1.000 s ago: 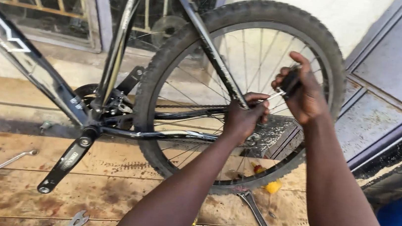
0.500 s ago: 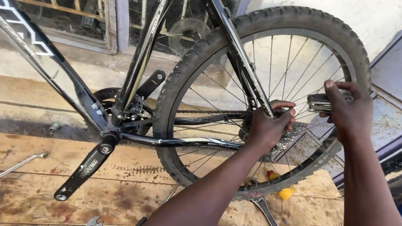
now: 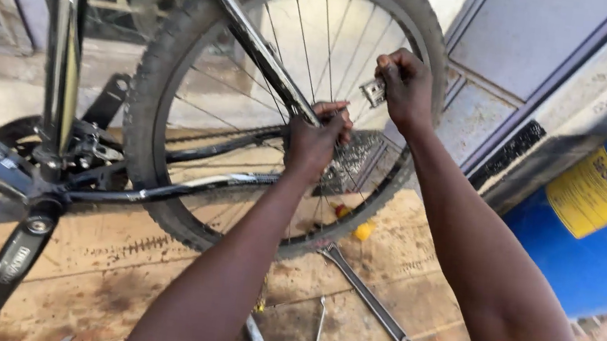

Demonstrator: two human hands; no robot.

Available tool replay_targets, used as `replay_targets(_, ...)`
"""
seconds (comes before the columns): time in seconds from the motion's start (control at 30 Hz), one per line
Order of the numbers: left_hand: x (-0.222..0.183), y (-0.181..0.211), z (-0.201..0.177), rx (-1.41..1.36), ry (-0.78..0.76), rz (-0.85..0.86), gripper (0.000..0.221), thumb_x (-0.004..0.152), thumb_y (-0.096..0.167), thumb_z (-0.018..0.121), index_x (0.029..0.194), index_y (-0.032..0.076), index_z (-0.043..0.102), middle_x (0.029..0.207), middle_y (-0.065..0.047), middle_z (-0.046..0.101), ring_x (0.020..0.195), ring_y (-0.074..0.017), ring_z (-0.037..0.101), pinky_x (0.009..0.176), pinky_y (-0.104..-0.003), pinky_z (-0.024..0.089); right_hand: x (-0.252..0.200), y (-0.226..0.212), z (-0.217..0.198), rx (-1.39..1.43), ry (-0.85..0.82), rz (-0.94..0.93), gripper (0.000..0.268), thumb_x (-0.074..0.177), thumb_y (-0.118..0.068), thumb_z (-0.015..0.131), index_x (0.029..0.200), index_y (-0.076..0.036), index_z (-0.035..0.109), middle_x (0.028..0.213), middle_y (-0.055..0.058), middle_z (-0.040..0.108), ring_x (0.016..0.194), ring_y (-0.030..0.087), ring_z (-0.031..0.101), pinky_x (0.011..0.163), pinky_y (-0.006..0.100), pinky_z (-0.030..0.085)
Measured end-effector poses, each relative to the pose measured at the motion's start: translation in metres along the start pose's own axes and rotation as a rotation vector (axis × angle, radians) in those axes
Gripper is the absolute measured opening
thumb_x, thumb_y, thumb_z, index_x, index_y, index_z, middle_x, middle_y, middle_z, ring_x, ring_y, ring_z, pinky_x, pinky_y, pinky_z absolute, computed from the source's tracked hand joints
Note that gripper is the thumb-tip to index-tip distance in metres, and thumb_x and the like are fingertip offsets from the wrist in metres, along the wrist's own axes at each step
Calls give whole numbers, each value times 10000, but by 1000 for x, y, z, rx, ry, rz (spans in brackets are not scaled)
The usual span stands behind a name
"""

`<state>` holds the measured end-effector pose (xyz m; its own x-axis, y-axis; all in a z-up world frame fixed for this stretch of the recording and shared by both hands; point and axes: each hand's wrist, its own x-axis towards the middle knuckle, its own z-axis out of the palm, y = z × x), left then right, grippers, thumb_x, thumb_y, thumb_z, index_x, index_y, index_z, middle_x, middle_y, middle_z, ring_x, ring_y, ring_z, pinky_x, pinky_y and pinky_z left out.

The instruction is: Adjusting the rear wheel axle and tightening the bottom bracket of a mountain bike using hand tools.

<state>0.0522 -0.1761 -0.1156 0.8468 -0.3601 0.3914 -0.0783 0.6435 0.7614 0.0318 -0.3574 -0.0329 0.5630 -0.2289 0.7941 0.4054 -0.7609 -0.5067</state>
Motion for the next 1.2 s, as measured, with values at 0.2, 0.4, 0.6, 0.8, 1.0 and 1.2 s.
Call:
replay_targets(0.2, 2, -3, -2, -7, -17, 13, 197, 970, 31, 685, 1153, -30, 723, 813, -182, 747, 580, -165, 718, 527, -273, 643, -27, 5, -1, 14, -181, 345, 654, 1113, -586, 365, 933, -31, 661, 673, 126, 647, 465, 149, 570, 387, 272, 430)
replay_targets(0.4, 8, -18, -4, -23, -26, 51, 186, 965, 27, 692, 1143, -24, 718, 784, -178, 737, 574, -170, 722, 516, -264, 639, -76, -66, -21, 257, -141, 505, 440, 1114, -444, 291, 1238, -99, 535, 786, 64, 506, 489, 131, 497, 431, 239, 364)
replay_targets(0.6, 13, -28, -3, -65, -25, 73, 177, 957, 15, 705, 1127, -34, 710, 762, -190, 734, 571, -177, 725, 512, -259, 634, -49, -80, -30, -240, -213, -73, 277, 1080, -117, 689, 1317, -6, 598, 705, 113, 548, 529, 198, 526, 547, 311, 406)
replay_targets(0.8, 5, 3, 4, -54, 14, -115, 209, 949, -29, 715, 1155, -67, 706, 852, -212, 744, 638, -228, 699, 591, -297, 617, 0, -84, 0, -372, -279, -197, 182, 969, -161, 623, 1108, -46, 650, 1053, 110, 555, 840, 227, 587, 689, 365, 497)
replay_targets(1.0, 10, -8, 1, -81, -25, -92, 226, 975, -59, 691, 1196, -14, 711, 823, -166, 728, 616, -202, 675, 568, -295, 606, 8, -52, -4, -9, -291, 198, 289, 1151, -154, 329, 1182, -142, 616, 949, 11, 476, 792, 107, 400, 704, 255, 361)
replay_targets(1.2, 14, -30, -1, -97, -30, 76, 188, 962, 33, 717, 1132, -49, 713, 761, -204, 729, 572, -174, 713, 523, -269, 626, -37, -39, -25, 449, -194, 411, 333, 1102, -173, 513, 1397, -19, 503, 1068, 69, 542, 988, 172, 686, 872, 248, 600)
